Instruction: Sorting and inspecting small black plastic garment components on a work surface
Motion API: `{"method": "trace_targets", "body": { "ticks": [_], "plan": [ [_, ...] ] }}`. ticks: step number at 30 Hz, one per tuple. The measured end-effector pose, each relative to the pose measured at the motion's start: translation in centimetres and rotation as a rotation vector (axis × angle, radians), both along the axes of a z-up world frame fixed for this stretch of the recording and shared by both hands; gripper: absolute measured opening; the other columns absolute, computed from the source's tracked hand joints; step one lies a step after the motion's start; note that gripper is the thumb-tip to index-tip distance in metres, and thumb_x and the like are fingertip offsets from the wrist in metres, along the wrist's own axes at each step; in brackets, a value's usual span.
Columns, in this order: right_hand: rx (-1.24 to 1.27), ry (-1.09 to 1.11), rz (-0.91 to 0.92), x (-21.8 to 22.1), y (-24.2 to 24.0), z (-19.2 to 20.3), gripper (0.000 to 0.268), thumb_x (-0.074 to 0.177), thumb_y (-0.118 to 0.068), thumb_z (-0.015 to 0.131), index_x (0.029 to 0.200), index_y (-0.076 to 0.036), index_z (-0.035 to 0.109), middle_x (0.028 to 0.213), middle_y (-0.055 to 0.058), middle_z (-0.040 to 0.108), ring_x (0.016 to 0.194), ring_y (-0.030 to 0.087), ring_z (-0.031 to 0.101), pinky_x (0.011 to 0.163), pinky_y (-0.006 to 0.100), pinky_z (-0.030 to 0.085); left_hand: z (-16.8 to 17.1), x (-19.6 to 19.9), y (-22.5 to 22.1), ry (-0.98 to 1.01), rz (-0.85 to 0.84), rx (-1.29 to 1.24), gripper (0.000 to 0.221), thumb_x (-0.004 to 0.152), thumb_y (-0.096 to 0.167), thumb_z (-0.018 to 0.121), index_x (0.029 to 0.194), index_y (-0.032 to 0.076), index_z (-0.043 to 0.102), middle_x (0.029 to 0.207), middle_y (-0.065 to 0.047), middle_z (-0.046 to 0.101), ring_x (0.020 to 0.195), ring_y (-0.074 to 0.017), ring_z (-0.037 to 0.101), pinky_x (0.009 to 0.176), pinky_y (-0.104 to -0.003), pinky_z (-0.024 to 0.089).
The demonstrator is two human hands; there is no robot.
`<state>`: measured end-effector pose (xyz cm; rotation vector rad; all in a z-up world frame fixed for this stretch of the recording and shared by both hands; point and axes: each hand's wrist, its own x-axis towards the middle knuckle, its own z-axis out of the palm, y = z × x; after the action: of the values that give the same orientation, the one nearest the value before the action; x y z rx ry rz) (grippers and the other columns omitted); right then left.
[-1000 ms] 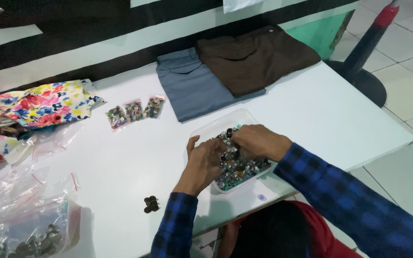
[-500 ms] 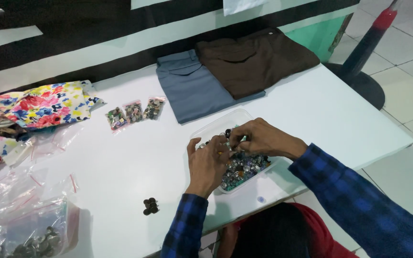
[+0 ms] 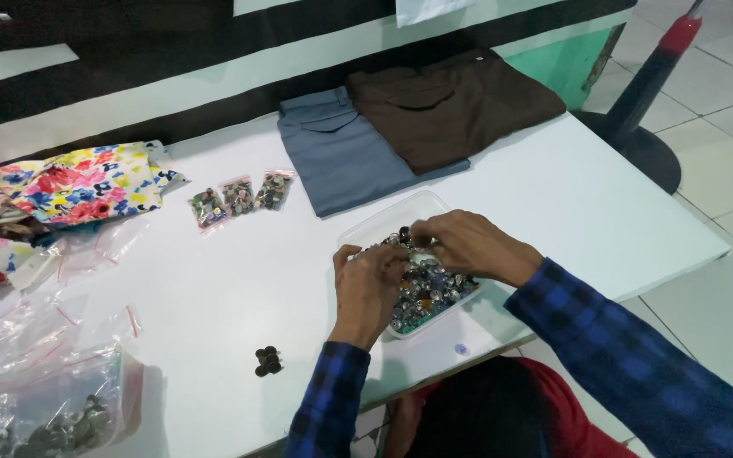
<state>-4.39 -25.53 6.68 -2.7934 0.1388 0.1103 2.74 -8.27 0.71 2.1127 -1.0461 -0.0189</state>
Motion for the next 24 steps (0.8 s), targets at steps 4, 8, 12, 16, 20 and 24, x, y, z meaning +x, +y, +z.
{"method": "trace_targets", "body": {
  "ticks": [4, 8, 12, 16, 20, 24],
  "plan": [
    [-0.03, 0.095, 0.031, 0.7, 0.6, -1.4, 0.023, 0.092, -0.01, 0.063, 0.112, -0.008, 0.073, 0.097, 0.012, 0.077, 0.094, 0.035, 0.074, 0.083, 0.04, 0.058, -2.3, 0.5, -0.3, -0.255, 0.015, -0.063, 0.014, 0.092, 0.016, 0.071, 0.105, 0.021, 0.075, 0.095, 0.002, 0.079, 0.094, -0.0182, 0.075, 0.111, -0.041, 0.035],
    [-0.2, 0.076, 0.142, 2.2, -0.9, -5.1, 0.019, 0.086, -0.008, 0.066, 0.102, -0.001, 0.073, 0.093, 0.021, 0.076, 0.089, 0.044, 0.073, 0.072, 0.048, 0.059, -3.0, 0.5, 0.4, -0.372, 0.095, -0.132, 0.013, 0.094, 0.012, 0.067, 0.103, 0.018, 0.074, 0.097, 0.0, 0.076, 0.094, -0.0184, 0.074, 0.111, -0.045, 0.033],
    [-0.156, 0.124, 0.067, 2.3, -1.5, -3.6, 0.016, 0.087, -0.016, 0.071, 0.098, -0.007, 0.078, 0.089, 0.02, 0.078, 0.086, 0.043, 0.075, 0.071, 0.049, 0.061, -4.4, 1.2, 0.3, -0.341, 0.1, -0.205, 0.011, 0.094, 0.013, 0.067, 0.101, 0.019, 0.073, 0.094, 0.002, 0.075, 0.096, -0.0157, 0.074, 0.114, -0.042, 0.031],
    [0.172, 0.168, -0.054, 0.5, 0.0, 0.9, 0.017, 0.087, -0.013, 0.066, 0.098, -0.007, 0.078, 0.092, 0.018, 0.079, 0.09, 0.039, 0.077, 0.078, 0.046, 0.061, -3.8, 0.9, 0.3, -0.224, 0.1, -0.159, 0.009, 0.091, 0.016, 0.072, 0.098, 0.021, 0.074, 0.088, 0.002, 0.076, 0.093, -0.0143, 0.075, 0.116, -0.039, 0.025],
    [0.338, 0.127, -0.013, 0.2, 0.1, 2.3, 0.02, 0.081, -0.013, 0.072, 0.099, -0.005, 0.077, 0.098, 0.022, 0.079, 0.101, 0.045, 0.074, 0.089, 0.056, 0.058, -4.0, 1.0, 0.1, -0.166, 0.102, -0.114, 0.01, 0.089, 0.015, 0.073, 0.096, 0.021, 0.074, 0.086, 0.003, 0.076, 0.092, -0.0142, 0.074, 0.118, -0.039, 0.021],
    [0.618, 0.121, -0.066, 0.7, -0.9, -0.3, 0.016, 0.088, 0.002, 0.065, 0.098, 0.003, 0.076, 0.095, 0.025, 0.079, 0.095, 0.035, 0.078, 0.086, 0.045, 0.064, -4.8, 1.3, -0.2, -0.151, 0.108, -0.085, 0.01, 0.089, 0.016, 0.073, 0.095, 0.023, 0.074, 0.085, 0.004, 0.077, 0.092, -0.0126, 0.075, 0.118, -0.039, 0.021]
  ]
}}
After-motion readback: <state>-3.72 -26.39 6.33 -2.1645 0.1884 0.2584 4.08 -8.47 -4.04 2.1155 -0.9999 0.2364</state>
